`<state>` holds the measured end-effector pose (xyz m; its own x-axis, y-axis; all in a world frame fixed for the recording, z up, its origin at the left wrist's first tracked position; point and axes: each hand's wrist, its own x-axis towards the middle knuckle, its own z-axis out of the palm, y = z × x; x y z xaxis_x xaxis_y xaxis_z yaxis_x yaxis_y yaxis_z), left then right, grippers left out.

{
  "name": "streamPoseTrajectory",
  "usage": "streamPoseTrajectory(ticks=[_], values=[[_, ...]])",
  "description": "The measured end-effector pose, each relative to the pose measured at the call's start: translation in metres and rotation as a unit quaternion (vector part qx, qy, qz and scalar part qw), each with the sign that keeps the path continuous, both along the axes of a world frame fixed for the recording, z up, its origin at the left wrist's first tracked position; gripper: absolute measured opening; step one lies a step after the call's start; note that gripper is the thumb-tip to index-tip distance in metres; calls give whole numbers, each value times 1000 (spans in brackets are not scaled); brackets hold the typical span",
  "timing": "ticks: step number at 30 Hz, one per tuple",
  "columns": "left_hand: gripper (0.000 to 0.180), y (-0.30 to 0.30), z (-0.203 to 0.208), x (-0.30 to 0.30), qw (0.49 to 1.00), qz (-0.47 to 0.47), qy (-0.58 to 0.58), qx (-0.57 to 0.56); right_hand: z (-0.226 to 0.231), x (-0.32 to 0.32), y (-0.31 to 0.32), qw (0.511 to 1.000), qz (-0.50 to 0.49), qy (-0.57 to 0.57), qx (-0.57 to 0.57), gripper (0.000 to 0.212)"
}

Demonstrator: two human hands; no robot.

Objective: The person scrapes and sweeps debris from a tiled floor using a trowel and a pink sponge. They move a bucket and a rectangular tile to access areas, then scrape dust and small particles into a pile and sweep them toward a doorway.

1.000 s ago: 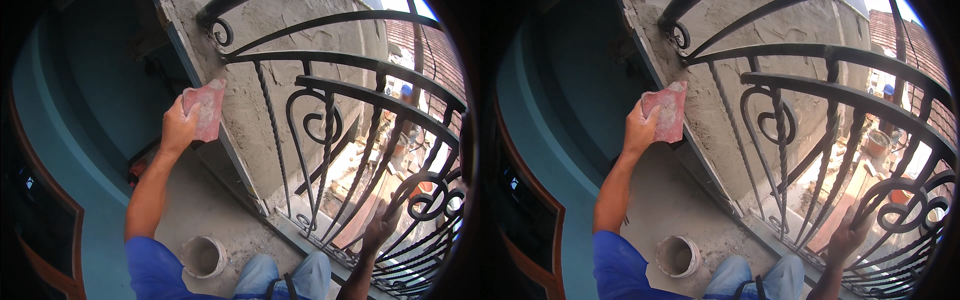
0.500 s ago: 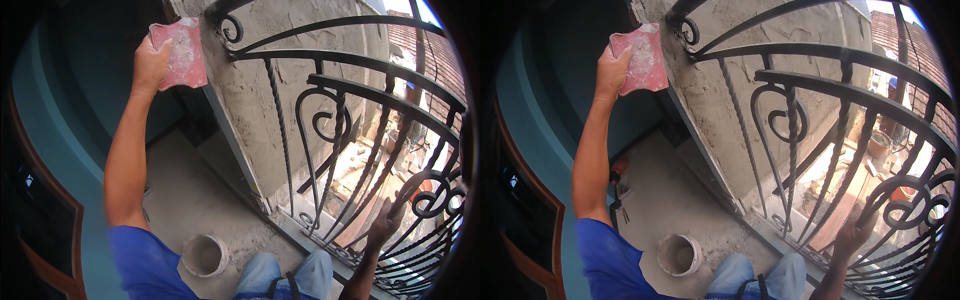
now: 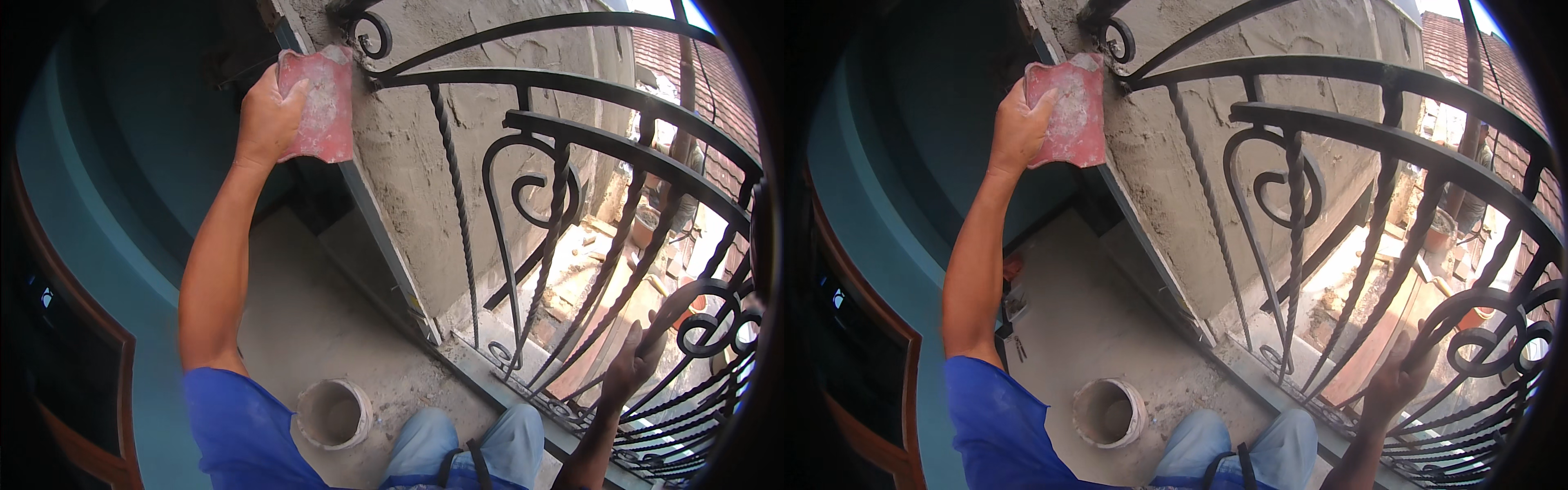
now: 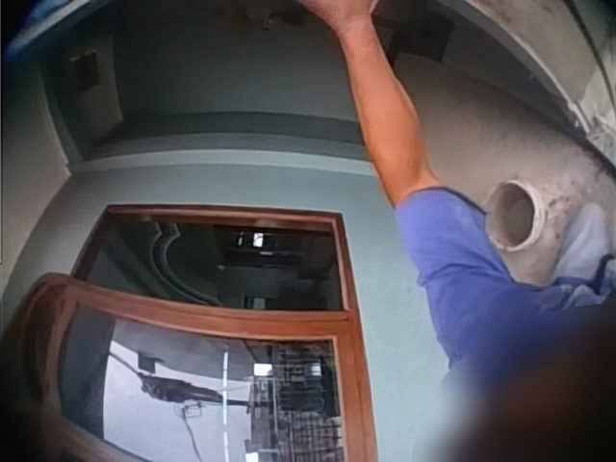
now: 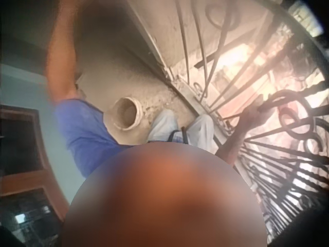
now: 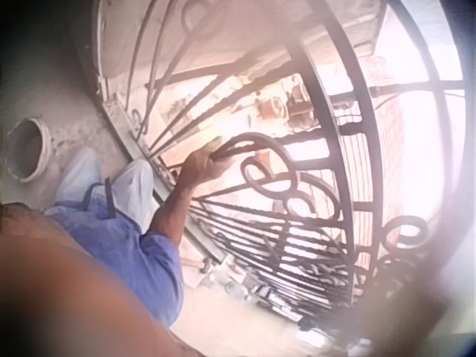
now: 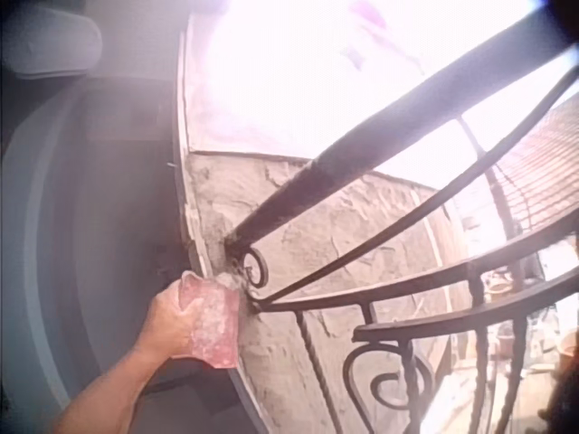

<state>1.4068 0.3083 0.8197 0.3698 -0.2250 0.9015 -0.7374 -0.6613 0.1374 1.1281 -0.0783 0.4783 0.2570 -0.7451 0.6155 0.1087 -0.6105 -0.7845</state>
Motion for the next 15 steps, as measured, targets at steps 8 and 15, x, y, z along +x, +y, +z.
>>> streamPoseTrajectory(ticks=[8, 15], values=[[32, 3, 10, -18, 996, -19, -42, -71, 1, 1, 1, 1000, 12, -20, 18, 33], [32, 8, -39, -7, 1000, -7, -18, -5, -5, 1, -3, 1000, 9, -9, 17, 36]])
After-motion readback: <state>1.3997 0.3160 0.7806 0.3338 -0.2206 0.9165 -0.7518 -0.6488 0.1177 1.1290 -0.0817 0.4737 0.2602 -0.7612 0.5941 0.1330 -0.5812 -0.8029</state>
